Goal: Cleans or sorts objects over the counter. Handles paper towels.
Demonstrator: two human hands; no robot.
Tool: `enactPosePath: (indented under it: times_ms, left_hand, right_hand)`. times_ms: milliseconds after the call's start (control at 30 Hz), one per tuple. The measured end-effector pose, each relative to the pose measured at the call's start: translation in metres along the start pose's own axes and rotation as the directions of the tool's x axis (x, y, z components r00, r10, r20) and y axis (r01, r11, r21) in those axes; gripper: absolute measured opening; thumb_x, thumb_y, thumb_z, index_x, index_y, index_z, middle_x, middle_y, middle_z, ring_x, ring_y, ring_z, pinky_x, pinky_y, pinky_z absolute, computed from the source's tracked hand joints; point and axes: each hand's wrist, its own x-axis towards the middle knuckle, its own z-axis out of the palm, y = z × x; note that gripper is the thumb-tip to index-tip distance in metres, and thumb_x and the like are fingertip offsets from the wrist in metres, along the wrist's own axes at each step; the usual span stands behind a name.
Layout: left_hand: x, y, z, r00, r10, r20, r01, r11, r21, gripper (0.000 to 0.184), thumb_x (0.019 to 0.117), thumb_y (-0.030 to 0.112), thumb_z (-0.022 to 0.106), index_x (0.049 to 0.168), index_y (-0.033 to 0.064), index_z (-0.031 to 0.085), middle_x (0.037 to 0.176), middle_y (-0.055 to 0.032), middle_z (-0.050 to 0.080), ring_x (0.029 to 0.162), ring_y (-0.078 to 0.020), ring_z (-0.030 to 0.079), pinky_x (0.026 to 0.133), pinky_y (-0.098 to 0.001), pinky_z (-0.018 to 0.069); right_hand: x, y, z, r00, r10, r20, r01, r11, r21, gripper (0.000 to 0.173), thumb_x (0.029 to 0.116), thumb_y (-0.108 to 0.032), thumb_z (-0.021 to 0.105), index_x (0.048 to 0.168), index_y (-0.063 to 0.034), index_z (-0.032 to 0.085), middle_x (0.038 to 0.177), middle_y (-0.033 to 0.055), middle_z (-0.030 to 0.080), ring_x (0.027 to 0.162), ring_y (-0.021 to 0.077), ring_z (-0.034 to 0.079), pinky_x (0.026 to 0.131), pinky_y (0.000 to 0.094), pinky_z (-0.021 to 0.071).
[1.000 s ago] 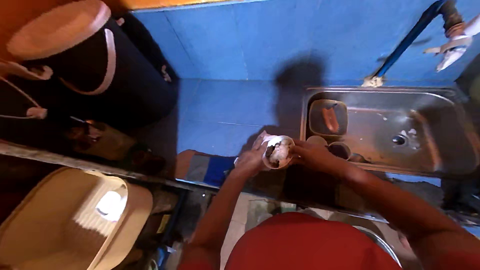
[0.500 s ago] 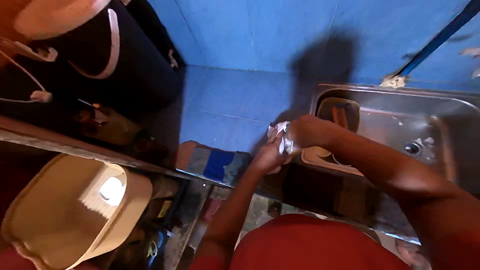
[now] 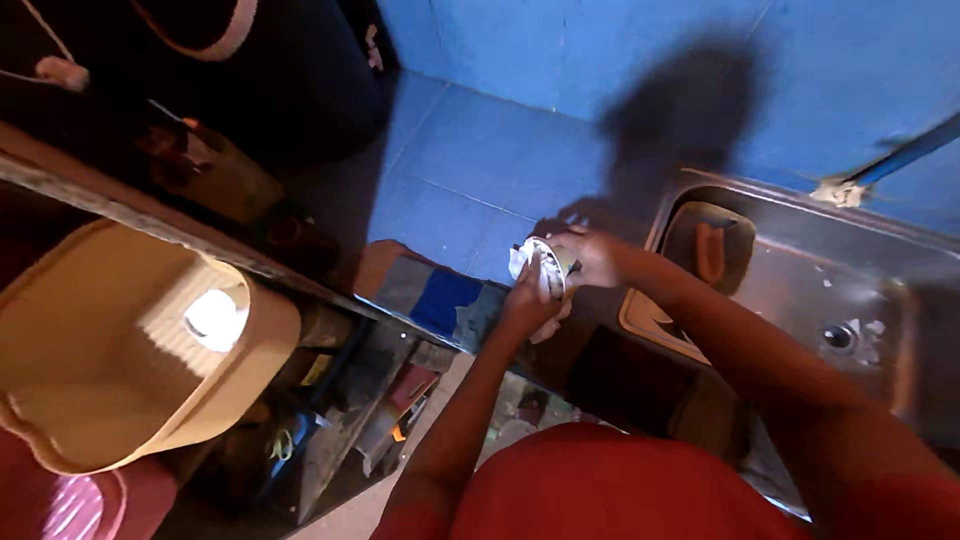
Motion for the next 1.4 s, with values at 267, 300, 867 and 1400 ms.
enactPosePath:
  times_ms: [267, 300, 867, 1400]
  left_hand:
    - [0.002, -0.017, 0.01, 0.999, -0.005, -0.042, -0.001, 0.989, -0.145, 0.105, 0.0818, 0.014, 0.085, 0.163, 0.0016, 0.02, 0.165, -0.0221, 0.029, 0.15, -0.0311, 0.036, 0.122, -0.0468, 0.033]
    - [0.003, -0.015, 0.012, 0.999, 0.0, -0.051, -0.008, 0.987, -0.16, 0.105, 0.081, 0.013, 0.086, 0.163, 0.0014, 0.021, 0.165, -0.0224, 0.03, 0.149, -0.0317, 0.037, 0.122, -0.0476, 0.034]
    - [-0.003, 0.003, 0.012, 0.978, -0.184, -0.098, 0.189, 0.981, 0.049, 0.065, 0.0904, 0.022, 0.079, 0.141, -0.0069, 0.05, 0.141, -0.0295, 0.055, 0.131, -0.041, 0.056, 0.109, -0.0558, 0.0452]
    - [-0.018, 0.023, 0.003, 0.99, -0.033, -0.136, 0.056, 0.984, 0.167, 0.041, 0.1011, 0.023, 0.061, 0.129, -0.0061, 0.063, 0.158, -0.0189, 0.044, 0.138, -0.0312, 0.053, 0.112, -0.0471, 0.0461]
  right_hand:
    - [-0.008, -0.004, 0.024, 0.956, 0.293, 0.019, -0.262, 0.822, 0.507, 0.066, 0.0916, -0.005, 0.067, 0.153, -0.0096, 0.042, 0.138, 0.0209, 0.06, 0.12, 0.0309, 0.064, 0.099, 0.0511, 0.0543]
    - [-0.006, -0.014, 0.024, 0.922, 0.386, 0.005, -0.353, 0.839, 0.413, 0.064, 0.0942, -0.01, 0.066, 0.153, -0.0125, 0.042, 0.134, 0.0219, 0.063, 0.119, 0.0353, 0.064, 0.098, 0.057, 0.053]
    - [0.005, -0.048, 0.052, 0.925, 0.223, -0.306, -0.306, 0.917, -0.255, 0.057, 0.0838, -0.033, 0.079, 0.137, -0.0195, 0.067, 0.133, 0.0293, 0.056, 0.123, 0.0482, 0.053, 0.095, 0.0632, 0.0461]
    - [-0.008, -0.03, 0.034, 0.882, 0.332, -0.335, -0.396, 0.907, -0.141, 0.058, 0.0896, -0.021, 0.072, 0.145, -0.0113, 0.059, 0.132, 0.0305, 0.057, 0.121, 0.0463, 0.058, 0.098, 0.0588, 0.0511]
